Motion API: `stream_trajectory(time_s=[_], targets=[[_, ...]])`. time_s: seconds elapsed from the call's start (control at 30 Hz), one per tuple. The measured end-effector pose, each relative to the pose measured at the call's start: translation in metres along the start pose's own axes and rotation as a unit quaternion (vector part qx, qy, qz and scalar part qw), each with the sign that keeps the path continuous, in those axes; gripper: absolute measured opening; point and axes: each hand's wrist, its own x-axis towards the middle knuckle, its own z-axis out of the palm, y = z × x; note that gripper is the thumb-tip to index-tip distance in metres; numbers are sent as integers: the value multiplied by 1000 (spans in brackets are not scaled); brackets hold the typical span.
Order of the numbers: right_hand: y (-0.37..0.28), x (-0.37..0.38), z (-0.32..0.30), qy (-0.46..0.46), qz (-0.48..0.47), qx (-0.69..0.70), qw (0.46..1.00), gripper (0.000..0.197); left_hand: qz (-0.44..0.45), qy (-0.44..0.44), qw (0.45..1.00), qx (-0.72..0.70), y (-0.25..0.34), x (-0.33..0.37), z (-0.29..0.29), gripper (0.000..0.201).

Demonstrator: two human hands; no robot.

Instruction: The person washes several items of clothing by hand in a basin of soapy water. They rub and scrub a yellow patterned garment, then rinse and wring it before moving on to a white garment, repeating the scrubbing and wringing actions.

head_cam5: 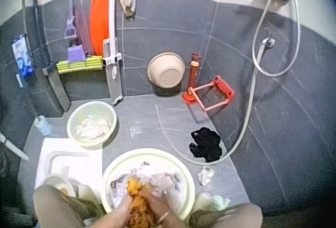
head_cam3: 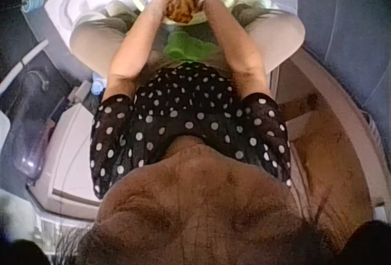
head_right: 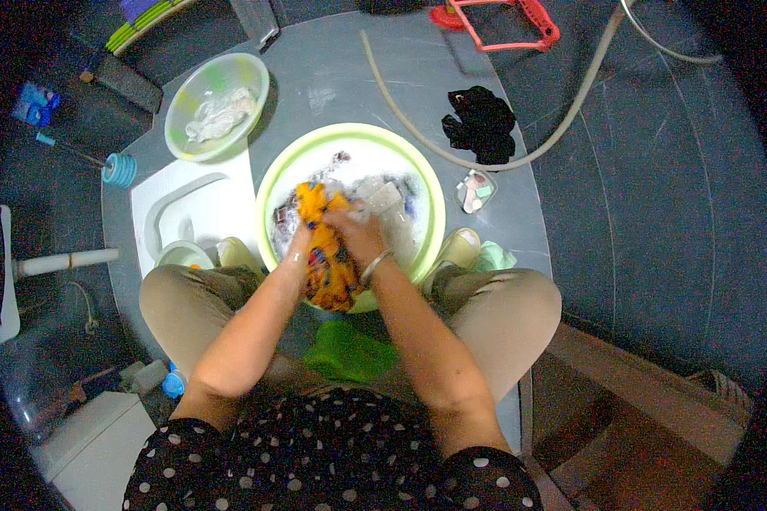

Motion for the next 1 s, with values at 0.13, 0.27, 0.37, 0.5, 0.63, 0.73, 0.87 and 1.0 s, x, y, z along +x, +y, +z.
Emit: stream_trajectory(time_s=[0.13, 0.27, 0.37, 0.5, 0.63, 0.73, 0.87, 1.0], targets=[[8, -30, 34, -95, -84, -113, 985, 35, 31, -40, 996, -69, 1, 29, -50, 47], [-9, -58, 59, -115, -74, -75, 988, 32, 25, -78, 989, -124, -6, 30, -75, 42], [-4, -46, 56, -88, -105, -64, 988, 31, 21, -65, 990, -126, -2, 24, -65, 38], [28, -3, 28, 88, -283, -289, 910, 36, 10, 1, 992, -127, 2, 6, -33, 32], [41, 55, -21, 184, -156, -249, 938, 59, 23, 215, 959, 184, 5, -2, 2, 29], [53, 83, -63, 206, -100, -74, 971, 75, 97, 48, 994, 32, 2, -4, 16, 29], [44, 68, -54, 209, -82, 27, 974, 71, 136, 40, 990, 9, 12, -13, 13, 30], [51, 66, -67, 221, -139, -197, 945, 35, 161, 50, 986, 7, 17, -20, 22, 31]])
